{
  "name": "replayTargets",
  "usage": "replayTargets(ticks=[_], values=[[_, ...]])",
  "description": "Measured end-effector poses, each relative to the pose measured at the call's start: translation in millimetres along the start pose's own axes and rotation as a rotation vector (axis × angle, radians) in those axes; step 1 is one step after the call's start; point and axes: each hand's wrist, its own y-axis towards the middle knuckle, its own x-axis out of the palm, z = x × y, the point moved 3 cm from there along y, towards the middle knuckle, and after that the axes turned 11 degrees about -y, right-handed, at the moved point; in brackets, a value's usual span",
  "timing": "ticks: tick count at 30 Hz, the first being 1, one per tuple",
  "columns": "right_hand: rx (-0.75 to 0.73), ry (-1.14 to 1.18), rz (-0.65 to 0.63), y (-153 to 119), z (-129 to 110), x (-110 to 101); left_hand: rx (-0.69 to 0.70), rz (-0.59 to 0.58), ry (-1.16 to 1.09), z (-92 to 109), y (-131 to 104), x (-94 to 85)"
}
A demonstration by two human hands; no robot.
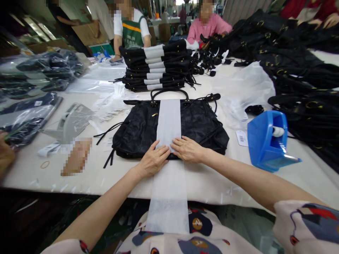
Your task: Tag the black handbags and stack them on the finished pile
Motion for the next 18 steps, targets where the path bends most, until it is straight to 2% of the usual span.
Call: replayTargets(ticks=[2,4,7,9,11,14,16,18], values=[[0.034,0.031,0.070,-21,-15,4,0.033,-0.050,-0.009,-4,-2,1.5],[-0.007,0.087,0.131,-45,-33,4,0.055,-0.036,-0.005,-8,-6,4.6],[-0.105,0.159,0.122,-78,-63,3,0.081,0.007,0.026,-11,-10,9.4],[-0.103,0.160,0.110,-88,-82,7,0.110,0.013,0.047,-11,-11,10.9],[-0.043,0.136,0.173,-86,-96,15,0.139,0.010,0.055,-10,-10,10.5],[0.017,0.122,0.344,-72,-110,25,0.159,0.001,0.061,-10,-9,9.2],[-0.002,0.145,0.415,-63,-115,27,0.158,0.007,0.077,-10,-8,8.8],[-0.027,0.174,0.433,-60,-116,25,0.155,0.017,0.089,-10,-7,8.9]])
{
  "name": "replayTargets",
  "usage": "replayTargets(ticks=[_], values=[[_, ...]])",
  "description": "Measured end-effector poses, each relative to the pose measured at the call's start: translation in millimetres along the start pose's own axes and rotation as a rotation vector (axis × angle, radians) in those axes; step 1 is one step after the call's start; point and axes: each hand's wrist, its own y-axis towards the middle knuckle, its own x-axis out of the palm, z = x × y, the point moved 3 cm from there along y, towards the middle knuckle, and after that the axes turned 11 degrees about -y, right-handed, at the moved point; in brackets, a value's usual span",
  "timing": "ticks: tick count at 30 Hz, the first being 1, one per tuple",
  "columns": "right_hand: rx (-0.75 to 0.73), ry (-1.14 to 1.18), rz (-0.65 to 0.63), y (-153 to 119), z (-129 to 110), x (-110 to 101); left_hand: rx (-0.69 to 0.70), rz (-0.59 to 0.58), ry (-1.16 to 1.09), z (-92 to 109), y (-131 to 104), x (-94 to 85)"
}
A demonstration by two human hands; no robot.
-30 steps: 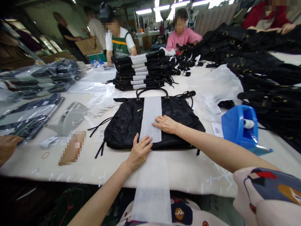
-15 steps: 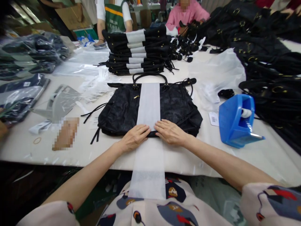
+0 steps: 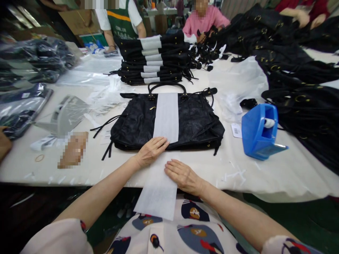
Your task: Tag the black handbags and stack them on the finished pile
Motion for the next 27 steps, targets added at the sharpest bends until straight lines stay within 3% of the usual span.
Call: replayTargets(ticks=[8,13,16,21,25,27], values=[[-0.022,0.077,-0.021,-2,-3,-16,-0.056,-0.037,-0.036,4,6,-5.5],[-0.038,0.126,-0.033,25,16,-32,-0.181,-0.084,-0.258,1,6,-8.0],[0.192,0.153,-0.089,50,51,-39,-0.359,-0.071,-0.572,-11,2,-14.4],[0.840,0.172,-0.251,68,112,-16,-0.588,-0.042,-0.952,-30,2,-31.2],[0.937,0.303,-0.324,70,130,6,-0.798,0.099,-1.143,-39,9,-26.1],[0.992,0.359,-0.337,69,135,11,-0.950,0.206,-1.103,-44,12,-16.9]])
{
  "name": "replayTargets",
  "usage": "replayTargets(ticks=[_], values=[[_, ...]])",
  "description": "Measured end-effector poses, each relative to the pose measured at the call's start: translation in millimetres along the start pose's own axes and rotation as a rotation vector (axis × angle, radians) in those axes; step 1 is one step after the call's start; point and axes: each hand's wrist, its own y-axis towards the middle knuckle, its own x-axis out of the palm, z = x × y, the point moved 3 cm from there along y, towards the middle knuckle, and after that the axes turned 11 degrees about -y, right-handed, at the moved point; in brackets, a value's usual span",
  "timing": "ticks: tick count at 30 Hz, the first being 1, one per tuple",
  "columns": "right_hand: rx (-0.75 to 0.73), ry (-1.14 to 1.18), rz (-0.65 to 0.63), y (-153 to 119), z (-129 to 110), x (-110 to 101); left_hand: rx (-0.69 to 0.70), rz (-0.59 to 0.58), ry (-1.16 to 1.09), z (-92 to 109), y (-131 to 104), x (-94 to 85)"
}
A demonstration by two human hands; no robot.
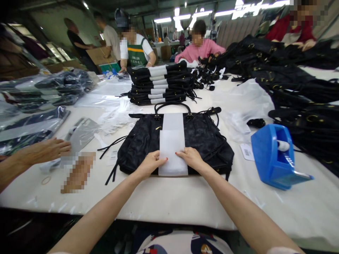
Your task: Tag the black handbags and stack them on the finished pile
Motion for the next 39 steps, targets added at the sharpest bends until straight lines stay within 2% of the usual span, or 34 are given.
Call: replayTargets(ticks=[3,8,10,12,14,17,19,23,25,27,30,32,33,35,37,38,39], values=[[0.062,0.068,-0.040,5,3,2,-0.085,0.208,0.170,-7,9,4.3],[0.167,-0.011,-0.057,13,3,3,-0.102,0.343,0.604,2,11,13.9],[0.198,-0.042,-0.057,15,4,4,-0.044,0.380,0.770,10,9,19.9],[0.210,-0.060,-0.054,16,3,5,0.113,0.421,0.932,19,8,26.6],[0.206,-0.086,-0.041,16,3,5,0.324,0.375,1.052,23,11,35.0],[0.197,-0.139,-0.016,16,3,4,0.492,0.149,1.084,13,19,47.1],[0.200,-0.160,-0.005,16,4,3,0.482,0.090,1.048,1,25,52.0],[0.200,-0.185,0.028,19,3,3,0.409,0.106,1.024,-14,28,58.5],[0.221,-0.207,0.104,17,0,2,0.374,0.088,1.048,-14,27,60.5],[0.218,-0.201,0.241,6,-4,-4,0.339,0.071,1.080,-11,26,60.8],[0.046,-0.124,0.518,-29,-5,-30,0.317,0.030,1.135,-5,25,60.3],[-0.063,-0.136,0.723,-61,6,-59,0.329,0.013,1.172,-2,26,59.2],[-0.065,-0.179,0.833,-79,18,-77,0.343,0.013,1.183,-2,28,58.6],[0.045,-0.305,1.047,-115,52,-115,0.382,0.024,1.196,-2,32,57.5],[0.290,-0.384,1.185,-148,97,-151,0.426,0.035,1.198,-2,34,57.4],[0.445,-0.368,1.183,-161,121,-165,0.444,0.039,1.199,-2,34,57.6],[0.591,-0.283,1.123,-170,144,-175,0.457,0.043,1.201,-2,34,57.8]])
